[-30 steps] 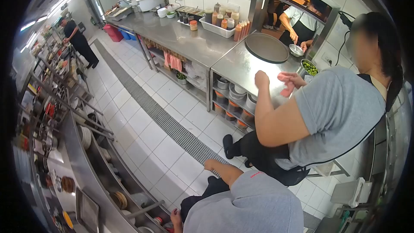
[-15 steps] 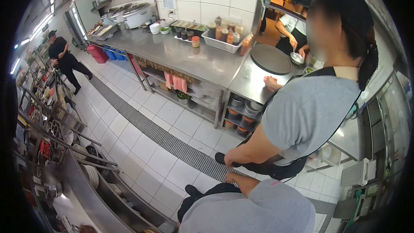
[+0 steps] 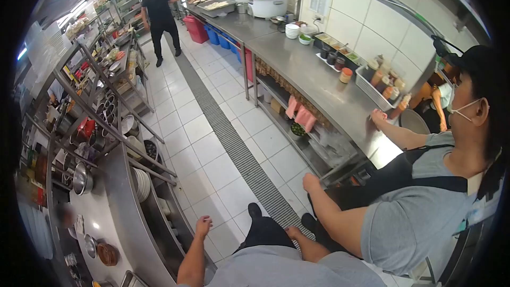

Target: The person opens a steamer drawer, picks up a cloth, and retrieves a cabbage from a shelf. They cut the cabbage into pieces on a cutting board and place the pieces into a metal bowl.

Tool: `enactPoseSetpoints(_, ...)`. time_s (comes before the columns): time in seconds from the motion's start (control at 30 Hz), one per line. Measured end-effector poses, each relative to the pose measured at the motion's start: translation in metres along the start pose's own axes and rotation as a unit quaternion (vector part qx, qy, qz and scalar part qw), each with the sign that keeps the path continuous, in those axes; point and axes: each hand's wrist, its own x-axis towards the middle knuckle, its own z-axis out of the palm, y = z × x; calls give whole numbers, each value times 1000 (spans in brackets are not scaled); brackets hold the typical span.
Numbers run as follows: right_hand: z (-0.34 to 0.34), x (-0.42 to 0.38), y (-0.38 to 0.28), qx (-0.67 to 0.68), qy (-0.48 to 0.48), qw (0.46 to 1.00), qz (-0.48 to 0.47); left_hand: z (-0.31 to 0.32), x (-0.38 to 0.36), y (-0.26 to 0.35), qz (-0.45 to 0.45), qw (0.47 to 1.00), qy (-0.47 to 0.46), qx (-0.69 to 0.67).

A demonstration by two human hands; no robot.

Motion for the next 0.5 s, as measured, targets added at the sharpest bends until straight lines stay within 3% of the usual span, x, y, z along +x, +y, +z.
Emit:
enactPoseSetpoints(0.1, -35, 34, -49, 44, -11, 999, 20, 21, -12, 9, 0, 987, -77, 139)
enactPoseSetpoints(0.17, -51, 66, -77, 17, -16, 1000, -6, 35, -23, -28, 11, 976, -110, 186)
enactPoseSetpoints(0.23, -71, 92, -111, -17, -35, 999, -24, 35, -38, -45, -16, 942, -235, 240)
enactPoseSetpoints(0.27, -82, 102, -132, -19, -52, 998, -17, 30, -43, -32, -21, 941, -237, 241)
enactPoseSetpoints(0.33, -82, 137, -153, -40, 6, 997, -71, 16, -51, -10, -124, 980, -145, 55)
enactPoseSetpoints(0.37, -82, 143, -167, -41, 1, 997, -69, 10, -46, -18, -129, 979, -146, 54)
enactPoseSetpoints(0.43, -97, 161, -195, 90, -2, 994, -60, -1, -31, -30, 5, 965, -190, 180)
enactPoseSetpoints(0.47, -100, 173, -205, 70, -19, 995, -73, 0, -36, 8, -83, 976, -157, 122)
enactPoseSetpoints(0.5, -99, 183, -212, 55, -31, 994, -93, 4, -29, 22, -90, 981, -134, 109)
